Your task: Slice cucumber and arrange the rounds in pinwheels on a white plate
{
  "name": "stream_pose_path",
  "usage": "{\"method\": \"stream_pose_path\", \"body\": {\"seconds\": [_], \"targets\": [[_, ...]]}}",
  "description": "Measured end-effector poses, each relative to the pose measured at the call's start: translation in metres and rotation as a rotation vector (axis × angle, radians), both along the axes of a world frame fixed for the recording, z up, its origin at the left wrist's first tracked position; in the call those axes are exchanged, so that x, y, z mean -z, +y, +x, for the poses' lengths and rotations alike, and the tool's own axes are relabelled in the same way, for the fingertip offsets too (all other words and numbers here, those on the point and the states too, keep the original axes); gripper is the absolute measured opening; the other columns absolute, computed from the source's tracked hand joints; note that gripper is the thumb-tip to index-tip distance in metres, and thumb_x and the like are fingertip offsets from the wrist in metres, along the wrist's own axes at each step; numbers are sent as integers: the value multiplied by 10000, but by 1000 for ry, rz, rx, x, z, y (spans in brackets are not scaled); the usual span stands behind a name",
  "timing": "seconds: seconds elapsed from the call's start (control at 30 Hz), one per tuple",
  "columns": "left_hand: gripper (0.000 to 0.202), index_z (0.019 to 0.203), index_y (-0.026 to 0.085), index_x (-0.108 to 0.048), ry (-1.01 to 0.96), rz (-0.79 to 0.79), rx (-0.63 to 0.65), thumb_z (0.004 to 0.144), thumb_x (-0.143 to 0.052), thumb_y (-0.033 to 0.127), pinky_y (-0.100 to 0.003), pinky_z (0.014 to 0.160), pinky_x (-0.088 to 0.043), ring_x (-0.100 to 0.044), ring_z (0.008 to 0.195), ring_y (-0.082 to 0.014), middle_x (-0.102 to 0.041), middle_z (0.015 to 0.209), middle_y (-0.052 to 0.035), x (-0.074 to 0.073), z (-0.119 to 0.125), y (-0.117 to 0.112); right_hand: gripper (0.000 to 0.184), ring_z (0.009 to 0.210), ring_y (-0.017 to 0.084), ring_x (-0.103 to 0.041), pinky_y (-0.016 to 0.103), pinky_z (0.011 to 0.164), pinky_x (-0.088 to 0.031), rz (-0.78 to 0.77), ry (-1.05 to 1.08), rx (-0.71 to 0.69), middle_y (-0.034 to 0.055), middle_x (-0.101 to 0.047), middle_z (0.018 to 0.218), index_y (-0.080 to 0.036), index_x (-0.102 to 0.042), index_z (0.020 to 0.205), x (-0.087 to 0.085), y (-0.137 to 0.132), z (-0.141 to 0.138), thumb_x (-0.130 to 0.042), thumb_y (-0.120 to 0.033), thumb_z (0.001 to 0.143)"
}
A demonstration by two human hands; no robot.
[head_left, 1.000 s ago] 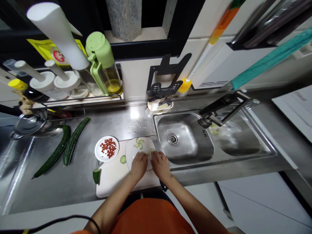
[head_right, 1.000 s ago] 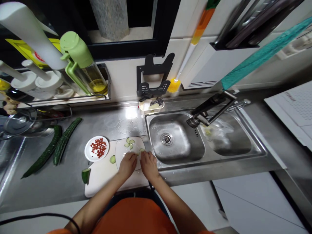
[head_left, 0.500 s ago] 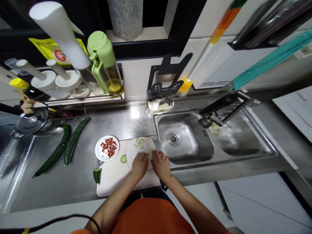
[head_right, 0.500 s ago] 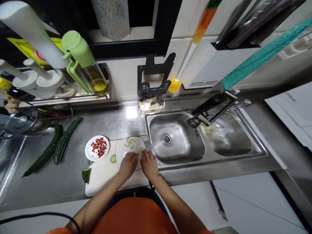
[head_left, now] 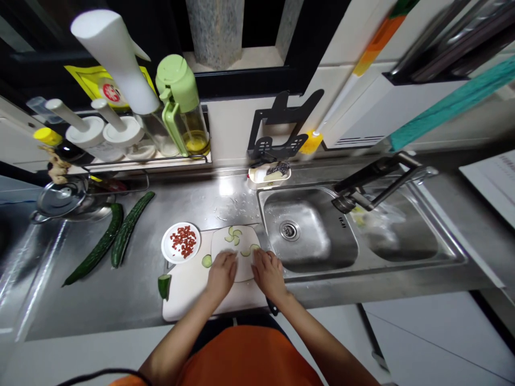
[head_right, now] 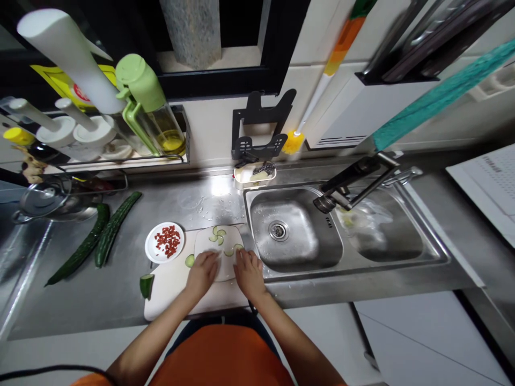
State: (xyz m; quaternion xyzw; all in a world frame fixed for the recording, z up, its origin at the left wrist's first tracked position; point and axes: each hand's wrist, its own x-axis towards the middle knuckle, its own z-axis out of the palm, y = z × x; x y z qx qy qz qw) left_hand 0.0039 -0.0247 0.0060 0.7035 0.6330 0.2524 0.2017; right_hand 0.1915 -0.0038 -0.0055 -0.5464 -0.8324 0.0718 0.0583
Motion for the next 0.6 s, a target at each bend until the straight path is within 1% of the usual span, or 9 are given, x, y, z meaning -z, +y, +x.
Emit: {"method": "stream_pose_path", "body": {"seconds": [0.07, 0.1, 0.17, 0.27, 0.33, 0.4, 0.47, 0.6], "targets": [[319, 1185, 180, -585, -25, 4, -93, 904, -434, 197, -365, 976, -457, -539, 1082, -194, -607, 1122, -99, -4, -18, -8, 418, 1153, 304, -390, 421, 871, -364, 2, 22, 5, 112, -541, 1281, -177, -527, 1292, 0, -2, -1, -508, -249, 882], [311, 1171, 178, -592, -33, 2, -159, 905, -435, 211, -372, 978, -454, -544, 1083, -198, -609, 1122, -103, -5, -28, -13, 407, 1154, 303, -387, 423, 874, -365, 2, 33, 5, 109, -543, 1277, -178, -537, 1280, 0, -3, -1, -508, -244, 880], [285, 1119, 169, -613, -53, -17, -271, 898, -446, 238, -376, 956, -462, -561, 1063, -208, -622, 1110, -108, -5, -47, -23, 392, 1153, 302, -385, 426, 873, -370, -3, 52, 2, 107, -542, 1275, -177, -549, 1262, 0, -5, -3, -508, -236, 877], [281, 1087, 170, -625, -66, -110, -428, 869, -486, 281, -343, 839, -499, -611, 880, -190, -647, 1041, -96, 0, -69, -37, 381, 1150, 304, -387, 433, 862, -379, -13, 72, -10, 107, -539, 1275, -183, -558, 1248, 1, -9, -7, -507, -233, 874], [311, 1093, 163, -626, -47, -165, -499, 847, -507, 310, -336, 783, -501, -611, 785, -183, -656, 980, -92, 5, -77, -43, 378, 1154, 304, -387, 435, 862, -382, -16, 83, -22, 109, -541, 1268, -192, -563, 1243, 1, -11, -10, -509, -235, 872], [335, 1092, 149, -627, -29, -188, -523, 836, -510, 330, -334, 772, -496, -612, 777, -192, -660, 932, -92, 11, -80, -46, 375, 1161, 302, -386, 437, 865, -385, -15, 90, -33, 112, -544, 1259, -200, -567, 1238, 1, -14, -13, -514, -236, 868], [340, 1088, 142, -629, -18, -195, -517, 834, -504, 331, -333, 782, -492, -617, 805, -201, -663, 912, -92, 16, -79, -46, 373, 1170, 301, -383, 435, 871, -386, -12, 92, -47, 112, -541, 1259, -205, -571, 1232, 0, -17, -17, -519, -233, 863], [313, 1085, 164, -630, 10, -190, -492, 832, -502, 295, -335, 828, -484, -618, 881, -206, -665, 973, -94, 21, -74, -42, 367, 1174, 300, -381, 426, 868, -389, -7, 93, -71, 114, -539, 1255, -213, -579, 1220, 0, -20, -20, -522, -227, 858]]}}
